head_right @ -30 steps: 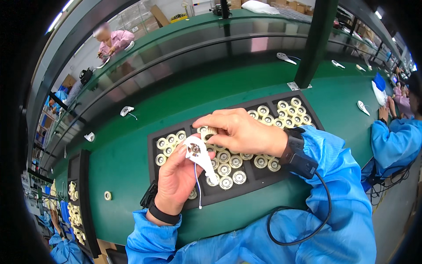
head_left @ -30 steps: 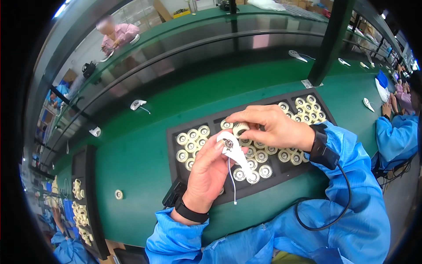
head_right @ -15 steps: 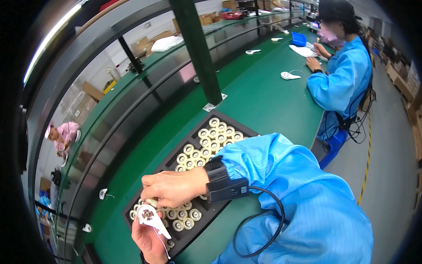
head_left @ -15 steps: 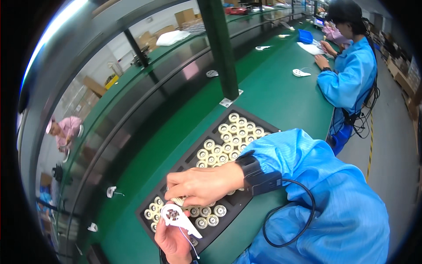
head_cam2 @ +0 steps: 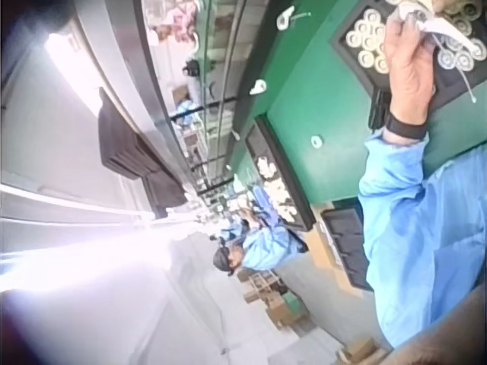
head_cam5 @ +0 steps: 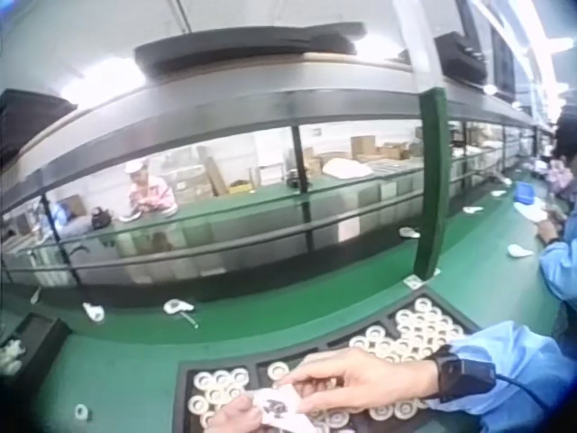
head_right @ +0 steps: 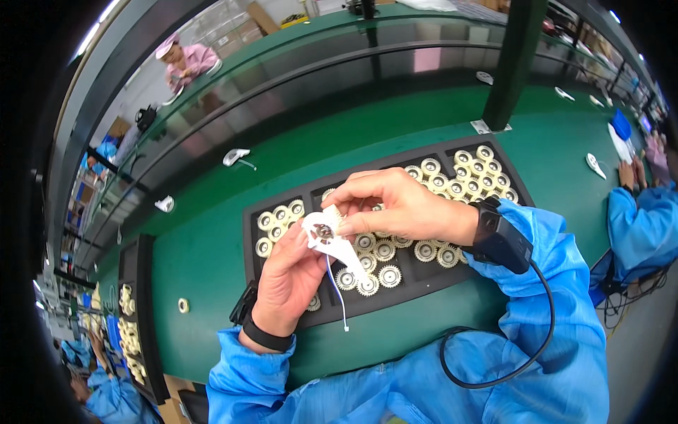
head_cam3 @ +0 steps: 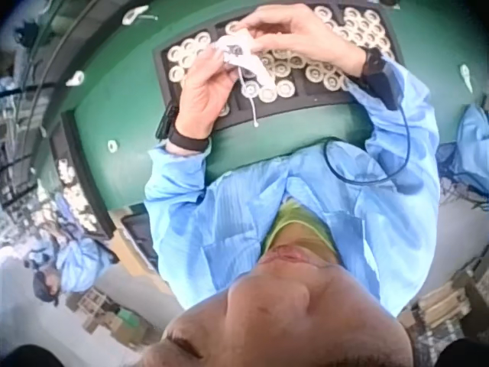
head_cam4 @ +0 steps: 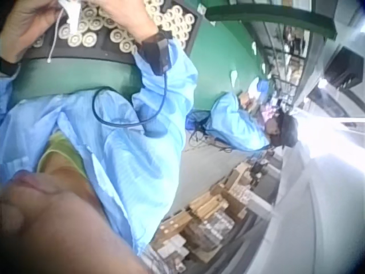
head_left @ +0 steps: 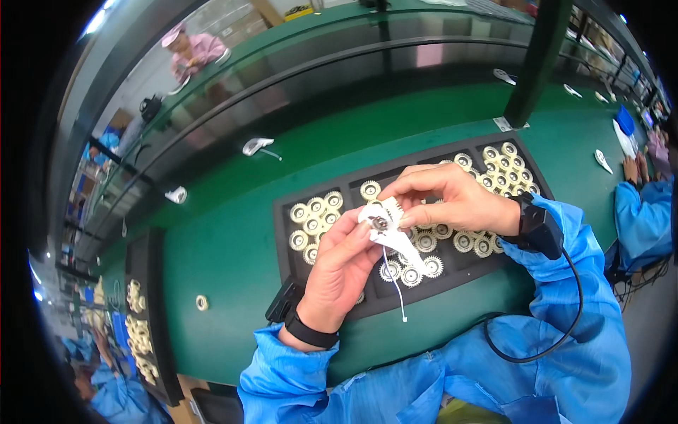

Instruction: Assembling small white plastic gear components into a larger assembly.

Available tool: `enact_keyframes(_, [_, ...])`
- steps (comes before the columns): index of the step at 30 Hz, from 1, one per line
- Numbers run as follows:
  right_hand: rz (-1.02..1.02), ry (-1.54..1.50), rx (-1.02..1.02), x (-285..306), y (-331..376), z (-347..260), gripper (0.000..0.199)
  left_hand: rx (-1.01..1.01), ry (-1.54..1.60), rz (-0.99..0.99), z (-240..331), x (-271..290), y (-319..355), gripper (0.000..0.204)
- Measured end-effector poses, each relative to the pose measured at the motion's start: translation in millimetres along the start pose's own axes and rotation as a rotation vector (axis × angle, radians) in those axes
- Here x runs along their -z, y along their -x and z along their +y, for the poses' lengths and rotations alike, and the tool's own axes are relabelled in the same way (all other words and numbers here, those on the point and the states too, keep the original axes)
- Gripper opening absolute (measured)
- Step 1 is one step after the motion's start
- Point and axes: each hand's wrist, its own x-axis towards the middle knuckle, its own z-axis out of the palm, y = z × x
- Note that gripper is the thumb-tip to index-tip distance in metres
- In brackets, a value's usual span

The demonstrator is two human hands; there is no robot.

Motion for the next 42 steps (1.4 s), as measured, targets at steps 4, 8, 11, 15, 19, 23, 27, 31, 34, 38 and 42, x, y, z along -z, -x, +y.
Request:
enact_keyframes(4, [-0.007, 0.017, -0.011, -9, -6, -3, 0.037, 0.015, 0.014, 0.020, 5, 5, 9, 0.035])
enact_keyframes(8, [-0.007, 0.086, 0.010, -10, -6, -3, 0.039, 0.029, 0.020, 0.012, 6, 6, 8, 0.033])
enact_keyframes(11, [-0.019, 0.114, 0.024, -10, -6, -5, 0.039, 0.040, 0.018, 0.014, 5, 6, 7, 0.031])
enact_keyframes(15, [-0.012, 0.156, 0.072, -10, -5, -7, 0.036, 0.045, 0.043, -0.007, 5, 6, 6, 0.030])
enact_keyframes(19, [0.032, 0.352, 0.199, -14, -5, -8, 0.042, 0.051, 0.052, -0.019, 5, 10, 7, 0.030])
enact_keyframes(23, [0.042, 0.632, 0.391, -18, -3, -17, 0.043, 0.021, -0.027, -0.013, 4, 14, 8, 0.030])
enact_keyframes(27, [-0.055, 0.499, 0.314, -16, -4, -22, 0.042, 0.058, -0.043, -0.046, 10, 12, 14, 0.031])
enact_keyframes(31, [0.004, 0.668, 0.395, -26, -5, -20, 0.044, 0.011, -0.104, -0.046, 8, 14, 10, 0.032])
enact_keyframes(34, [-0.023, 0.706, 0.420, -27, -7, -16, 0.045, 0.020, -0.122, -0.040, 9, 17, 9, 0.034])
enact_keyframes(38, [0.108, 0.639, 0.356, -23, -12, -12, 0.056, -0.046, -0.009, -0.009, 10, 8, 10, 0.038])
enact_keyframes(42, [-0.007, 0.383, 0.091, -37, -4, 1, 0.069, -0.191, -0.062, 0.022, 7, 11, 6, 0.039])
